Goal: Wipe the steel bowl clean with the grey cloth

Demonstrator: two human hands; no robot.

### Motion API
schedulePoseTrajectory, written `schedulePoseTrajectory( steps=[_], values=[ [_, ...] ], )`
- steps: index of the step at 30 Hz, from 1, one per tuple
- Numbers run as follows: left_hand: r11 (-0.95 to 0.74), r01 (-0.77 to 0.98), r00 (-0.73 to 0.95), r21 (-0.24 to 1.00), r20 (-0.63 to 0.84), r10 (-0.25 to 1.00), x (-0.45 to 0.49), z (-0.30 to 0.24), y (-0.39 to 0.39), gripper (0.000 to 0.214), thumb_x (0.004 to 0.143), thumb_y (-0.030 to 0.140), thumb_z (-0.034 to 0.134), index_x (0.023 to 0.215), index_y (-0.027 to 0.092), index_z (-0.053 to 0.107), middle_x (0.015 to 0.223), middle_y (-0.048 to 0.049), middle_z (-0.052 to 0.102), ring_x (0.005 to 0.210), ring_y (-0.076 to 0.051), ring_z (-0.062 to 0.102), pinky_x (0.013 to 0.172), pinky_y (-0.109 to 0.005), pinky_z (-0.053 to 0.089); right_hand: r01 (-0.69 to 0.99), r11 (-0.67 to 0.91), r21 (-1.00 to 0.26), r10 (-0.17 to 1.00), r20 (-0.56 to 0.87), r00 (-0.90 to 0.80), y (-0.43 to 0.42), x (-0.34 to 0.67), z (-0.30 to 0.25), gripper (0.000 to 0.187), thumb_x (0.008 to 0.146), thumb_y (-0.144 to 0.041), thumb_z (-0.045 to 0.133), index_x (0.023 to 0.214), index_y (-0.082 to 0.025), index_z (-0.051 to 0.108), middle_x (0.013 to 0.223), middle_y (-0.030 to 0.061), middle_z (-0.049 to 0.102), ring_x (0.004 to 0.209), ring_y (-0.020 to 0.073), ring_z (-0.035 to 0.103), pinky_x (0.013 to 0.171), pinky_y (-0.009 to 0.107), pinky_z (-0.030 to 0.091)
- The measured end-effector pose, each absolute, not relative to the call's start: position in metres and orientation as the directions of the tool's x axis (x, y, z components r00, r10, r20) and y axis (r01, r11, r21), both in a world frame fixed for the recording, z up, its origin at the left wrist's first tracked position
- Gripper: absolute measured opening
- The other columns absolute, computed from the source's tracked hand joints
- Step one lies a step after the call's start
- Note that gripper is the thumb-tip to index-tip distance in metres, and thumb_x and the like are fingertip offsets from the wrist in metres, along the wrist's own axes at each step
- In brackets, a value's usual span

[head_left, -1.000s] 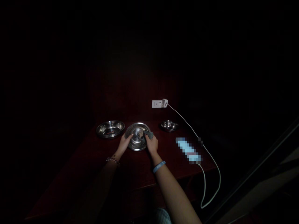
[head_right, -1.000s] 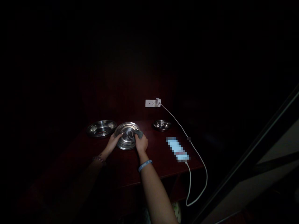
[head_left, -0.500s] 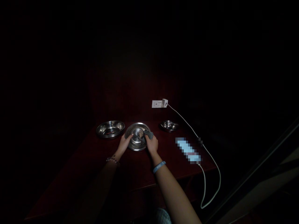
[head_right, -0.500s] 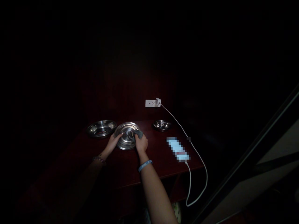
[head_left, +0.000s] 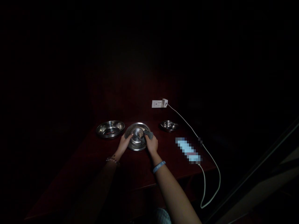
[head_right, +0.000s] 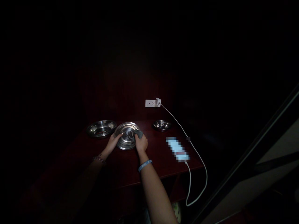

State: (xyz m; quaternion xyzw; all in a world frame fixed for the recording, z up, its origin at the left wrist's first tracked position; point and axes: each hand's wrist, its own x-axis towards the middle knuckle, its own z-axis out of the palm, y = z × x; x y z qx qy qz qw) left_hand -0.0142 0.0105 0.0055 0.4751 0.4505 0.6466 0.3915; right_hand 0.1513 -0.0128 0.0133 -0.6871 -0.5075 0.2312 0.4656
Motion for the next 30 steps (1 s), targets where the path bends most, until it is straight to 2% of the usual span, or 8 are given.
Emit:
schedulePoseTrajectory(
  steps=[22,30],
  values=[
    [-0.254,-0.137,-0.237,0.957,0.217,0.947,-0.0141,0.0046,0.0119,0.034,0.069,0.029,0.075,0.099,0.014,0.073,0.111,-0.0134,0.08,0.12,-0.033,0.069,0.113,-0.049,0.048,0.478,-0.066,-0.876,0.913,0.14,0.383,-0.0154,0.1507,0.0169,0.031,0.093,-0.04,0.061,0.112,-0.022,0.078,0.114,0.0082,0.08,0.105,0.0229,0.075,0.091,0.028,0.055],
    [-0.265,-0.127,-0.231,0.956,0.231,0.945,-0.0148,0.0021,0.0134,0.038,0.068,0.034,0.078,0.101,0.014,0.073,0.114,-0.014,0.079,0.122,-0.033,0.068,0.114,-0.05,0.047,0.477,-0.055,-0.877,0.913,0.149,0.38,-0.0161,0.1505,0.0182,0.031,0.093,-0.038,0.062,0.113,-0.021,0.078,0.114,0.0081,0.079,0.105,0.0232,0.074,0.091,0.029,0.055]
  ],
)
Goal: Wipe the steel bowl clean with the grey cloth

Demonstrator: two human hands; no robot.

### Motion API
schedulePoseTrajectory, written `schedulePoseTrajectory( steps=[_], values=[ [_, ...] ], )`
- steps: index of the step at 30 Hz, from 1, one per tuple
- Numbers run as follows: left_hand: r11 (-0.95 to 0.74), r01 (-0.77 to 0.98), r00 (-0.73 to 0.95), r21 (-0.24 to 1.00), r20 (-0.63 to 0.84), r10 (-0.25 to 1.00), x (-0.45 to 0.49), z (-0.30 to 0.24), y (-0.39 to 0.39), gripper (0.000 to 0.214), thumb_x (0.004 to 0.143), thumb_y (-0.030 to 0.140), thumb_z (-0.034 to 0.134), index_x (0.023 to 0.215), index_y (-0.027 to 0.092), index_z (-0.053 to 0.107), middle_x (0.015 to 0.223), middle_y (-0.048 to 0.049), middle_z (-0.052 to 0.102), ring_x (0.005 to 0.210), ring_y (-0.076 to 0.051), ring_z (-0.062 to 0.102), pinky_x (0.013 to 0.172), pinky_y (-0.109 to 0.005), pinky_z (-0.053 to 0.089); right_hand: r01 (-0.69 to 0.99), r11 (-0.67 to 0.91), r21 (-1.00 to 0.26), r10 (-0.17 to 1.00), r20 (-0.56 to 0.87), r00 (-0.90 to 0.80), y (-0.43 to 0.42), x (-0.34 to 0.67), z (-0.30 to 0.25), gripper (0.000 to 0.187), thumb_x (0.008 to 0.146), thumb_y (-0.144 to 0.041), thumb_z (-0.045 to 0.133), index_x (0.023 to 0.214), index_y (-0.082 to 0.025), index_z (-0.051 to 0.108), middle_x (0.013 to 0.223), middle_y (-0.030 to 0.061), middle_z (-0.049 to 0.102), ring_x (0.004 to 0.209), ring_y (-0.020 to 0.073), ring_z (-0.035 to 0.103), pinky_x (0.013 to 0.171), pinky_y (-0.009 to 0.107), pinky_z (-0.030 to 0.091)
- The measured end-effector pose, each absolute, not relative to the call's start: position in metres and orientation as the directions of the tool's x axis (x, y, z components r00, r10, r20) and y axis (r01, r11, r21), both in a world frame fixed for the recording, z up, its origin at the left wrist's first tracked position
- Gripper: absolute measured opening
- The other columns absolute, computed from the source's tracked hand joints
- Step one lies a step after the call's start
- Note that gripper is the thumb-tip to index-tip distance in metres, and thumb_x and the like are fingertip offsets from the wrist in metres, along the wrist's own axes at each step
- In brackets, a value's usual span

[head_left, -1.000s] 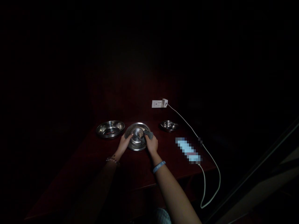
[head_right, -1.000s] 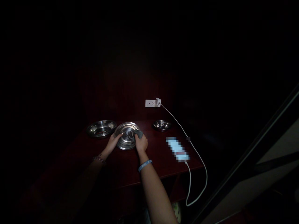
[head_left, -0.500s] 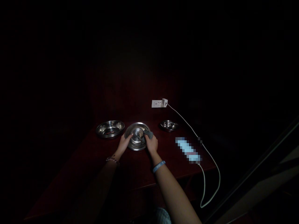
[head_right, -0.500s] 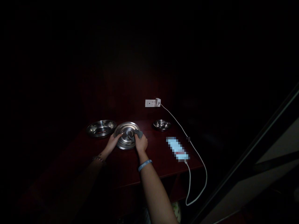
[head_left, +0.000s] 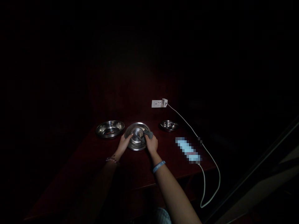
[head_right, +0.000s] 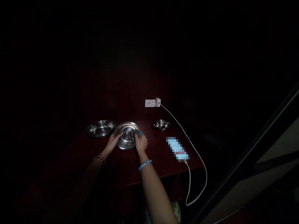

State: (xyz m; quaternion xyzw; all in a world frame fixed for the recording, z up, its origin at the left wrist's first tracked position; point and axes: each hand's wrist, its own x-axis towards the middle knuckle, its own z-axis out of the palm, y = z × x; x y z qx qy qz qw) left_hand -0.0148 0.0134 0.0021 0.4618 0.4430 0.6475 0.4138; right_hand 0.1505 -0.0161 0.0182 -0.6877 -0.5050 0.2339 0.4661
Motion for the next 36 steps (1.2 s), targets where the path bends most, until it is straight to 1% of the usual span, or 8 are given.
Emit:
schedulePoseTrajectory(
  steps=[8,16,23,28,32,36],
  values=[
    [-0.256,-0.108,-0.243,0.961,0.224,0.944,-0.015,0.005,0.011,0.033,0.072,0.026,0.073,0.103,0.013,0.074,0.115,-0.0127,0.08,0.122,-0.031,0.069,0.115,-0.047,0.047,0.474,-0.059,-0.879,0.911,0.147,0.386,-0.015,0.151,0.018,0.031,0.092,-0.04,0.063,0.111,-0.022,0.079,0.111,0.008,0.08,0.102,0.024,0.075,0.089,0.029,0.055],
    [-0.278,-0.087,-0.233,0.957,0.252,0.939,-0.015,0.006,0.011,0.032,0.072,0.028,0.074,0.101,0.014,0.074,0.114,-0.0129,0.08,0.123,-0.032,0.068,0.115,-0.048,0.046,0.485,-0.045,-0.873,0.911,0.163,0.378,-0.013,0.151,0.015,0.031,0.093,-0.041,0.061,0.111,-0.024,0.079,0.111,0.0067,0.08,0.103,0.0232,0.074,0.09,0.029,0.055],
    [-0.275,-0.078,-0.25,0.958,0.248,0.936,-0.014,0.007,0.01,0.03,0.072,0.026,0.072,0.1,0.014,0.074,0.114,-0.0132,0.08,0.118,-0.031,0.071,0.114,-0.048,0.047,0.488,-0.063,-0.87,0.911,0.15,0.385,-0.012,0.151,0.014,0.032,0.092,-0.041,0.061,0.112,-0.022,0.079,0.112,0.008,0.08,0.103,0.0245,0.075,0.09,0.031,0.056],
    [-0.264,-0.088,-0.252,0.96,0.235,0.939,-0.013,0.009,0.009,0.031,0.071,0.025,0.072,0.1,0.014,0.074,0.114,-0.0136,0.08,0.119,-0.031,0.07,0.113,-0.047,0.048,0.495,-0.043,-0.868,0.911,0.17,0.377,-0.009,0.152,0.01,0.032,0.092,-0.042,0.06,0.111,-0.024,0.079,0.109,0.0072,0.08,0.101,0.0232,0.075,0.089,0.029,0.056],
    [-0.282,-0.095,-0.256,0.955,0.25,0.934,-0.012,0.01,0.008,0.029,0.071,0.027,0.072,0.098,0.015,0.073,0.112,-0.0125,0.08,0.119,-0.032,0.07,0.113,-0.048,0.048,0.486,-0.025,-0.874,0.907,0.184,0.378,-0.008,0.152,0.007,0.032,0.092,-0.043,0.06,0.11,-0.025,0.079,0.107,0.0067,0.08,0.099,0.023,0.075,0.088,0.03,0.056],
    [-0.284,-0.065,-0.244,0.957,0.261,0.934,-0.013,0.009,0.008,0.031,0.071,0.031,0.074,0.097,0.015,0.073,0.11,-0.013,0.08,0.119,-0.033,0.07,0.113,-0.049,0.048,0.479,-0.04,-0.877,0.906,0.171,0.387,-0.009,0.152,0.01,0.03,0.091,-0.041,0.062,0.108,-0.024,0.079,0.108,0.0072,0.08,0.099,0.0236,0.075,0.089,0.031,0.056]
  ],
)
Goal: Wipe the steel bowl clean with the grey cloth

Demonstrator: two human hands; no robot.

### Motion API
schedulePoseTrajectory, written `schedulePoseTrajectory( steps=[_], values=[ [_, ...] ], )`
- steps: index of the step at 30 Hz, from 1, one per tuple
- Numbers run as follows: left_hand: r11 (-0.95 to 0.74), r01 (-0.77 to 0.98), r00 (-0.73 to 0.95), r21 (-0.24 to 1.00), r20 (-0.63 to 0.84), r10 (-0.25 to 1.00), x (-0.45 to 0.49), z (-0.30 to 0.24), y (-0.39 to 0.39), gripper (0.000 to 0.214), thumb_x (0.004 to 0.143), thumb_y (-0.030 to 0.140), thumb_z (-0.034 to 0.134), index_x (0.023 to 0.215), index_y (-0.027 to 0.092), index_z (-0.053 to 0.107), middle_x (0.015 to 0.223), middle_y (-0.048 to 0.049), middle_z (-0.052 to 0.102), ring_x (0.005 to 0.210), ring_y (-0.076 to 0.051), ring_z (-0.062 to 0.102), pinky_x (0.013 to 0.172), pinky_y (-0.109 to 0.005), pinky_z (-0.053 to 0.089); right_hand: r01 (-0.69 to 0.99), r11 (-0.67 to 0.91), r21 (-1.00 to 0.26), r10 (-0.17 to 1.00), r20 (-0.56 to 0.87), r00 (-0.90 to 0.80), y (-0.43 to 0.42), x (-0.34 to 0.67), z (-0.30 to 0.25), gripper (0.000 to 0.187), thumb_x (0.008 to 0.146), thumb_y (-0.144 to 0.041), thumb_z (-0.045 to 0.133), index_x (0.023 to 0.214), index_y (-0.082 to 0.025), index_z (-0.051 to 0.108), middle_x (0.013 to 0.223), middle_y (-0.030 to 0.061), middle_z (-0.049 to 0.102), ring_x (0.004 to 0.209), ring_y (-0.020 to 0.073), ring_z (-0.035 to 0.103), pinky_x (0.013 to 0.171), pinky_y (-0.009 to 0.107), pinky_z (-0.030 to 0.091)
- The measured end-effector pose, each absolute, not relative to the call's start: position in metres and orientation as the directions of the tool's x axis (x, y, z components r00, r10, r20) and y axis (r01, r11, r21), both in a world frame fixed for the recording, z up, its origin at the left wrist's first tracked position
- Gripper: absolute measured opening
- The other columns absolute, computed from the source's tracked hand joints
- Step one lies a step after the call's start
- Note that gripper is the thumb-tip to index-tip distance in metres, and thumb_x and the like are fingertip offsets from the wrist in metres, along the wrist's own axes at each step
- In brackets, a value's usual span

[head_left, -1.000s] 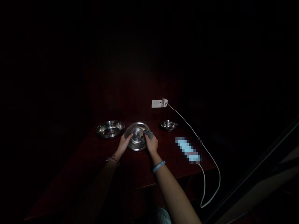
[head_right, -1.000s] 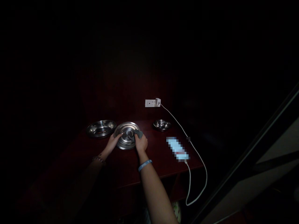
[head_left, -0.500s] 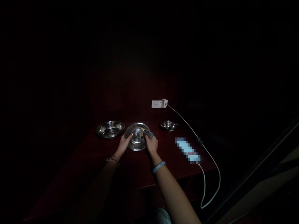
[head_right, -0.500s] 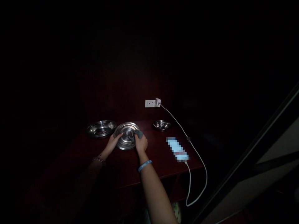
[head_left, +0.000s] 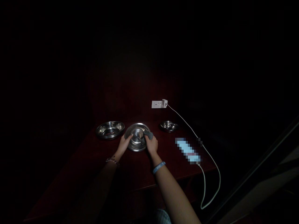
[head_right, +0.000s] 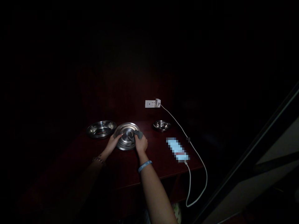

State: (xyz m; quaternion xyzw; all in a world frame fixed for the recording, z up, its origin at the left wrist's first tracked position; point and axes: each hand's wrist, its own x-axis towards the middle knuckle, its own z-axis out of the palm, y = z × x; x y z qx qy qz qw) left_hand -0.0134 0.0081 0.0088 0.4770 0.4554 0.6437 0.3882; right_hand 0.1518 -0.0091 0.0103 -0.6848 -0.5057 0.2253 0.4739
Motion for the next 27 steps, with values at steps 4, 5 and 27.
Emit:
schedulePoseTrajectory(
  steps=[4,5,27],
  values=[
    [-0.284,-0.038,-0.244,0.958,0.266,0.932,-0.0146,0.0081,0.0087,0.031,0.072,0.033,0.075,0.097,0.015,0.074,0.108,-0.0126,0.08,0.121,-0.033,0.069,0.114,-0.049,0.047,0.48,-0.048,-0.876,0.907,0.163,0.388,-0.0108,0.1516,0.0126,0.03,0.092,-0.041,0.062,0.108,-0.023,0.079,0.109,0.0076,0.08,0.1,0.0237,0.075,0.09,0.03,0.055],
    [-0.283,-0.037,-0.244,0.958,0.266,0.933,-0.0145,0.0081,0.0086,0.031,0.072,0.033,0.075,0.097,0.015,0.074,0.108,-0.0123,0.08,0.121,-0.033,0.069,0.114,-0.049,0.047,0.481,-0.045,-0.876,0.908,0.165,0.385,-0.0108,0.1517,0.0124,0.03,0.092,-0.041,0.062,0.108,-0.023,0.079,0.109,0.0071,0.08,0.1,0.0232,0.075,0.09,0.03,0.055],
    [-0.246,-0.078,-0.255,0.966,0.22,0.942,-0.012,0.0098,0.0077,0.03,0.074,0.024,0.071,0.102,0.013,0.074,0.115,-0.0132,0.08,0.121,-0.03,0.069,0.114,-0.047,0.048,0.481,-0.05,-0.875,0.912,0.156,0.378,-0.0144,0.1506,0.0171,0.03,0.094,-0.038,0.061,0.111,-0.021,0.078,0.113,0.009,0.08,0.104,0.0243,0.075,0.09,0.03,0.055]
  ],
)
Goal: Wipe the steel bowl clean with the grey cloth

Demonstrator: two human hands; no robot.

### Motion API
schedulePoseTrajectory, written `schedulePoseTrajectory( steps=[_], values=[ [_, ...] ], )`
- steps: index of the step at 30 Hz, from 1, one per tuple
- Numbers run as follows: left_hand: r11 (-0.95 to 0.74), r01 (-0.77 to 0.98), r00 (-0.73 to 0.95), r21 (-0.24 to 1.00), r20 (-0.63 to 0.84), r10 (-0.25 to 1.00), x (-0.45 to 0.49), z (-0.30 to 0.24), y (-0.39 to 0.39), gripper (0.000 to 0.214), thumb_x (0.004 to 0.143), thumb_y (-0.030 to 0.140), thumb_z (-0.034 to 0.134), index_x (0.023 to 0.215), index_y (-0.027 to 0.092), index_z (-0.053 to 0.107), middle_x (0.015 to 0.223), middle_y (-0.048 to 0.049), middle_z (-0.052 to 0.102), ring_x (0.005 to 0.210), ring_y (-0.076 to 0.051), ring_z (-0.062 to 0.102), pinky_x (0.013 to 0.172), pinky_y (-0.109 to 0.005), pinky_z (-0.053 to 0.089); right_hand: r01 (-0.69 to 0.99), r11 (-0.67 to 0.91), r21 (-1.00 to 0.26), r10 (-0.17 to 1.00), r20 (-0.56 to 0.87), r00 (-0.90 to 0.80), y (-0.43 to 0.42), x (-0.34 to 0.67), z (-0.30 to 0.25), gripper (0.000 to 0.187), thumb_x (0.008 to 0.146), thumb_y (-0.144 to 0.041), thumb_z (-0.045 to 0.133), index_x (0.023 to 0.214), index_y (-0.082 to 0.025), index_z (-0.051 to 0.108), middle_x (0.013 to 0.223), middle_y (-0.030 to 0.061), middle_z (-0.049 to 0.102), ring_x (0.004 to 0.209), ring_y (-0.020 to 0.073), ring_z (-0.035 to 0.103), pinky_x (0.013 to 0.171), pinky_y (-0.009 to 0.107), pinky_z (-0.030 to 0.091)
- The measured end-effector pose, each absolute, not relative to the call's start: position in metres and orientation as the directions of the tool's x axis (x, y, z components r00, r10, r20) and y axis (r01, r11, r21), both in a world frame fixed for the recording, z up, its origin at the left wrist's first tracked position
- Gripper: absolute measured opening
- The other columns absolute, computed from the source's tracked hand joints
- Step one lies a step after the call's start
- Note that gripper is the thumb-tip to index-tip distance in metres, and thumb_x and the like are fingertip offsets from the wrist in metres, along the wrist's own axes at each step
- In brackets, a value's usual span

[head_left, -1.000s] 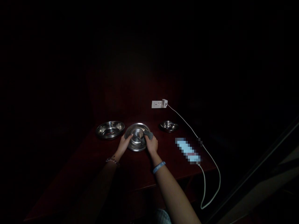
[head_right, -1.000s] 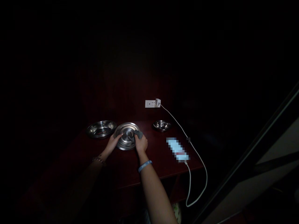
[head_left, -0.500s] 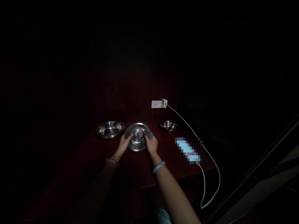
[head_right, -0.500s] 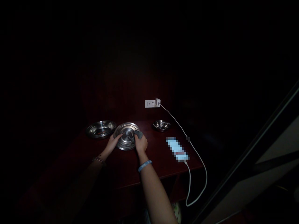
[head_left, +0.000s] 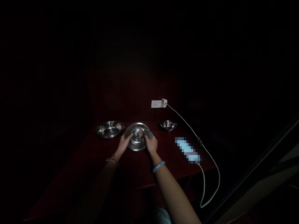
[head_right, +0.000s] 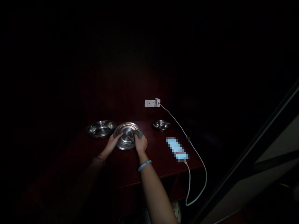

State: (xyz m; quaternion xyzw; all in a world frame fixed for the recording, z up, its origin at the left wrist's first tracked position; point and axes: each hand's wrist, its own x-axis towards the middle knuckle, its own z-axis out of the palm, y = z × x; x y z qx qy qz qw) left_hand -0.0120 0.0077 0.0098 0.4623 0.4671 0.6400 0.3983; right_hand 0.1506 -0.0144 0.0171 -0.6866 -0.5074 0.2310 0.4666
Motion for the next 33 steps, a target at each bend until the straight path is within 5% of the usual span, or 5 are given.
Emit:
schedulePoseTrajectory(
  steps=[33],
  values=[
    [-0.252,-0.077,-0.243,0.965,0.227,0.943,-0.0149,0.008,0.0094,0.031,0.072,0.029,0.077,0.099,0.015,0.074,0.111,-0.0125,0.08,0.122,-0.032,0.069,0.115,-0.049,0.046,0.474,-0.055,-0.879,0.915,0.146,0.377,-0.0133,0.1509,0.0162,0.03,0.093,-0.04,0.062,0.11,-0.022,0.079,0.11,0.0082,0.08,0.102,0.0241,0.075,0.09,0.03,0.055]
  ],
)
